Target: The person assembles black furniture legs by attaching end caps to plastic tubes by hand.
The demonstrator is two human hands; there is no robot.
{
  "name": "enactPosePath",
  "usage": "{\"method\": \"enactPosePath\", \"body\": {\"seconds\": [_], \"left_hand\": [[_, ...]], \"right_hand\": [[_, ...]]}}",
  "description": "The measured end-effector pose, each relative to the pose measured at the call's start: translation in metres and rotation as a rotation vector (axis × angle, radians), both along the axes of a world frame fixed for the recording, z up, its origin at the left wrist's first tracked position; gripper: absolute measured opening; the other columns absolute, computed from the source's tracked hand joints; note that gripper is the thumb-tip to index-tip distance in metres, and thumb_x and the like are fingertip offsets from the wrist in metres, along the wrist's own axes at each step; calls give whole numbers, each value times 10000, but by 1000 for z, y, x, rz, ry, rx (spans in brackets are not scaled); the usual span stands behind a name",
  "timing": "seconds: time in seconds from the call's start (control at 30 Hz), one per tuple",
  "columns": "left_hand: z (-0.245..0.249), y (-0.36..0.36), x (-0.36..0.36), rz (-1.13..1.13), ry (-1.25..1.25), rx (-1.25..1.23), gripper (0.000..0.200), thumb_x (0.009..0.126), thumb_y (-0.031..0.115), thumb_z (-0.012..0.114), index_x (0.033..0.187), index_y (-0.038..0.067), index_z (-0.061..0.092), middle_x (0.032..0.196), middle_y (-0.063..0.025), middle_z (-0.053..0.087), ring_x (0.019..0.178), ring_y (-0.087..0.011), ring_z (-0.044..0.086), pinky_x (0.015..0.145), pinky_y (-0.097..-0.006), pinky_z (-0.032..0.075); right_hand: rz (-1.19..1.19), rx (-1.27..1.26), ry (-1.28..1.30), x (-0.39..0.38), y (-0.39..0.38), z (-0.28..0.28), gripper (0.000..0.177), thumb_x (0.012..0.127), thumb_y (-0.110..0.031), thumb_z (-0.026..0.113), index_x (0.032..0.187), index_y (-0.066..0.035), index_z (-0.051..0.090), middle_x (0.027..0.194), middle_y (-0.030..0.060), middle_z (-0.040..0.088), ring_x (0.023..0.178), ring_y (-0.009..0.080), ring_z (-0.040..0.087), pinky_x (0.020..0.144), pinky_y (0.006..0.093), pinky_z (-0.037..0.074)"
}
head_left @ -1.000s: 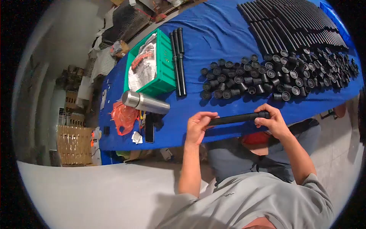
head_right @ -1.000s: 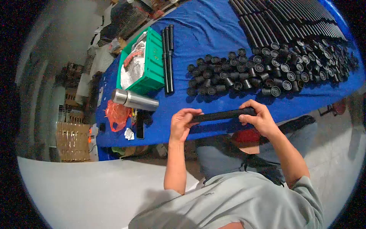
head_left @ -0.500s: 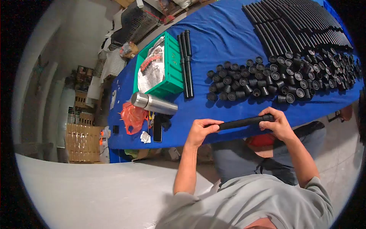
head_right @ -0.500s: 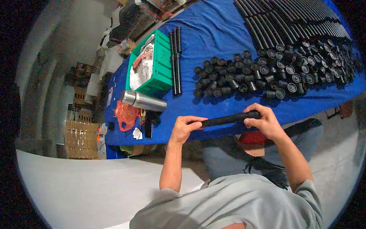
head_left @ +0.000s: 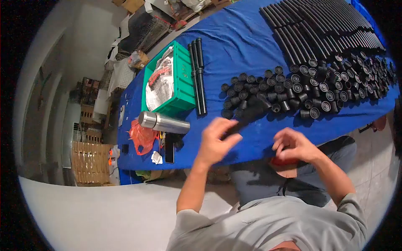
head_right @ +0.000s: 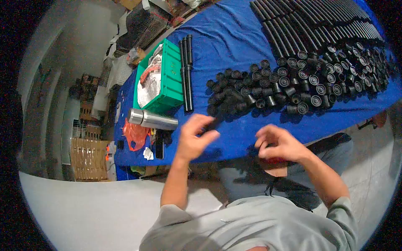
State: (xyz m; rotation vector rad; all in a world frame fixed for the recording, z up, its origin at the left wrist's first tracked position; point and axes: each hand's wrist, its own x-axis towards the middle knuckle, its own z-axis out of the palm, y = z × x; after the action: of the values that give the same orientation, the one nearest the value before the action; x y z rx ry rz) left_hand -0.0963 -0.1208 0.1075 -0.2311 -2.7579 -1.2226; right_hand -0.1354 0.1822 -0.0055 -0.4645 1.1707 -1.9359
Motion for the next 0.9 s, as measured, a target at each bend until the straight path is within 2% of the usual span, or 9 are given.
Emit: {"method": "enactPosePath", "body": {"seconds": [0.07, 0.13, 0.2, 0.23, 0.27, 0.3, 0.43, 0.77, 0.9], "left_hand": [[22, -17, -26, 108, 94, -101, 368, 806, 187, 829, 1052, -53, 696, 965, -106, 650, 876, -208, 636, 781, -328, 522], [31, -30, -68, 142, 131, -279, 378, 843, 215, 795, 1074, -66, 697, 879, -109, 651, 812, -205, 640, 770, -339, 523], [15, -48, -120, 174, 219, -345, 449, 856, 255, 784, 1176, -46, 692, 873, -130, 688, 795, -224, 667, 739, -362, 531], [20, -46, -143, 257, 65, -347, 546, 845, 262, 783, 1290, -20, 641, 834, -131, 698, 770, -245, 679, 727, -375, 535], [15, -54, -167, 246, 20, -436, 602, 852, 274, 707, 1374, 7, 572, 966, -205, 704, 851, -361, 691, 772, -440, 536], [7, -65, -191, 246, 35, -509, 617, 858, 283, 684, 1398, 15, 554, 1019, -223, 705, 903, -386, 691, 812, -461, 537], [-14, -92, -268, 252, 78, -726, 664, 879, 331, 587, 1470, 42, 497, 1232, -280, 676, 1124, -474, 650, 985, -537, 511], [-65, -137, -401, 337, -64, -943, 617, 892, 334, 522, 1454, 83, 496, 1244, -250, 681, 1131, -471, 653, 990, -565, 507], [-79, -154, -429, 351, -101, -1016, 567, 897, 306, 519, 1421, 90, 509, 1230, -238, 688, 1120, -460, 666, 978, -560, 522]], "right_hand": [[315, 174, 349, 4, -25, 17, 394, 878, -182, 825, 1175, -7, 634, 1008, 73, 715, 885, 167, 691, 786, 321, 567], [553, 34, 809, 1, -68, 28, 416, 937, -345, 727, 1128, 11, 629, 879, 158, 714, 828, 308, 710, 753, 423, 558], [511, -42, 1227, 8, -111, 15, 348, 932, -347, 650, 966, -2, 617, 852, 182, 705, 841, 430, 683, 726, 536, 536], [547, -48, 1318, 5, -125, 7, 349, 928, -348, 650, 953, -2, 618, 848, 183, 705, 833, 429, 684, 724, 540, 536], [578, -55, 1408, 0, -139, -2, 350, 923, -350, 650, 940, -2, 619, 843, 183, 704, 825, 429, 685, 722, 544, 535], [611, -61, 1499, -5, -150, -10, 351, 919, -351, 650, 927, -1, 620, 839, 183, 704, 816, 428, 685, 720, 548, 535], [439, -73, 967, -26, -149, -9, 338, 928, -375, 640, 866, -44, 651, 785, 177, 696, 741, 400, 686, 658, 519, 538], [447, -127, 948, -33, -147, -9, 317, 925, -341, 647, 809, -48, 615, 752, 164, 679, 717, 399, 669, 630, 510, 530], [519, -118, 940, -33, -152, -18, 282, 924, -321, 665, 879, -48, 608, 772, 176, 677, 750, 408, 676, 635, 518, 533]]}}
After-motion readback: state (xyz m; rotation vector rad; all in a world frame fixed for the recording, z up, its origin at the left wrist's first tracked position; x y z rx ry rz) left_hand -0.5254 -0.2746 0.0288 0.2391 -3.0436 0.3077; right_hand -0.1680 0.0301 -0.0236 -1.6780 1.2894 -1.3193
